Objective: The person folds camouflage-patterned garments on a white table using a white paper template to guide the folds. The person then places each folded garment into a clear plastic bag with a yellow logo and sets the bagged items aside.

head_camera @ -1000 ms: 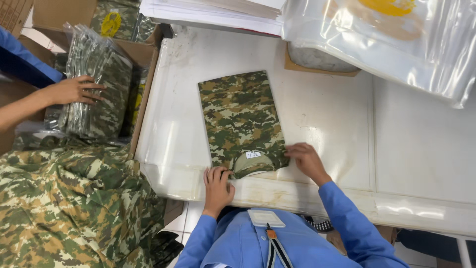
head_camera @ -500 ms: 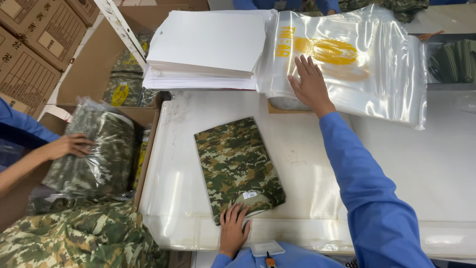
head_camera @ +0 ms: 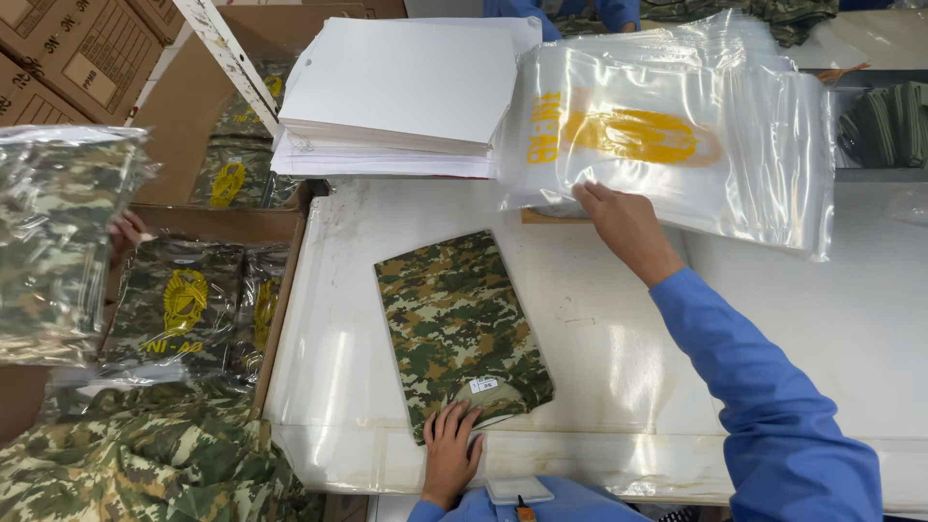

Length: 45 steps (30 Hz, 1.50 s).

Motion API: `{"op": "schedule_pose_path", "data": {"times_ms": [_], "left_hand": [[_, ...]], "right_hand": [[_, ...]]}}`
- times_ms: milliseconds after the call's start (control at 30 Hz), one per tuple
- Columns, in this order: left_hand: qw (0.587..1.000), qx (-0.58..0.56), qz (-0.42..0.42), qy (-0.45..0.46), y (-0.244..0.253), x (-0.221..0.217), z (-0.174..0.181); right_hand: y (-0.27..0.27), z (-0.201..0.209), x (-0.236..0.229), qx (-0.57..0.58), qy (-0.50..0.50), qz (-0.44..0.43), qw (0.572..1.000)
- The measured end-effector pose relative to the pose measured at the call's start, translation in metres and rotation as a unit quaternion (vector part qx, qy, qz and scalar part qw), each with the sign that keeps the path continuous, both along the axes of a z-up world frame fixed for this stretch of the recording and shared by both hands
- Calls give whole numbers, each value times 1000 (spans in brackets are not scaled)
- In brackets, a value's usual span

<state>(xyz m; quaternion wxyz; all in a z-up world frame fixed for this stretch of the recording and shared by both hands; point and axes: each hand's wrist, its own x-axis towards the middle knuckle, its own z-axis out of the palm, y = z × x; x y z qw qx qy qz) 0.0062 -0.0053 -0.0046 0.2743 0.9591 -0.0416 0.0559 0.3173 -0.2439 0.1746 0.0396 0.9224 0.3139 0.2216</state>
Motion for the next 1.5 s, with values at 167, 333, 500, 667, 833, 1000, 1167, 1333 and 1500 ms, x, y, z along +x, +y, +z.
{"op": "schedule_pose_path", "data": {"times_ms": [167, 333, 500, 667, 833, 1000, 1167, 1333, 1500], "left_hand": [[998, -53, -10, 11, -2, 17, 22], [990, -52, -78, -104, -18, 103, 95], [954, 64, -148, -253, -60, 194, 187], [910, 280, -111, -287, -96, 266, 184], [943, 268, -59, -190, -106, 304, 161], [982, 161, -80, -64, -101, 303, 194], [973, -34, -155, -167, -86, 252, 199], [884, -426, -190, -10, -82, 153, 181], [608, -744, 192, 197, -55, 104, 126]], "right_hand": [[-2, 37, 23, 92, 150, -21, 984], [-9, 64, 50, 336, 445, 0, 830], [-12, 56, 55, 372, 469, 45, 800], [-7, 52, 45, 405, 428, 49, 807], [-16, 51, 49, 635, 270, -1, 724], [-39, 77, -5, 522, -199, -16, 829], [-3, 57, -79, 271, -139, 15, 952], [34, 2, -148, 253, -46, 91, 962], [55, -40, -203, 327, 244, 154, 900]]}}
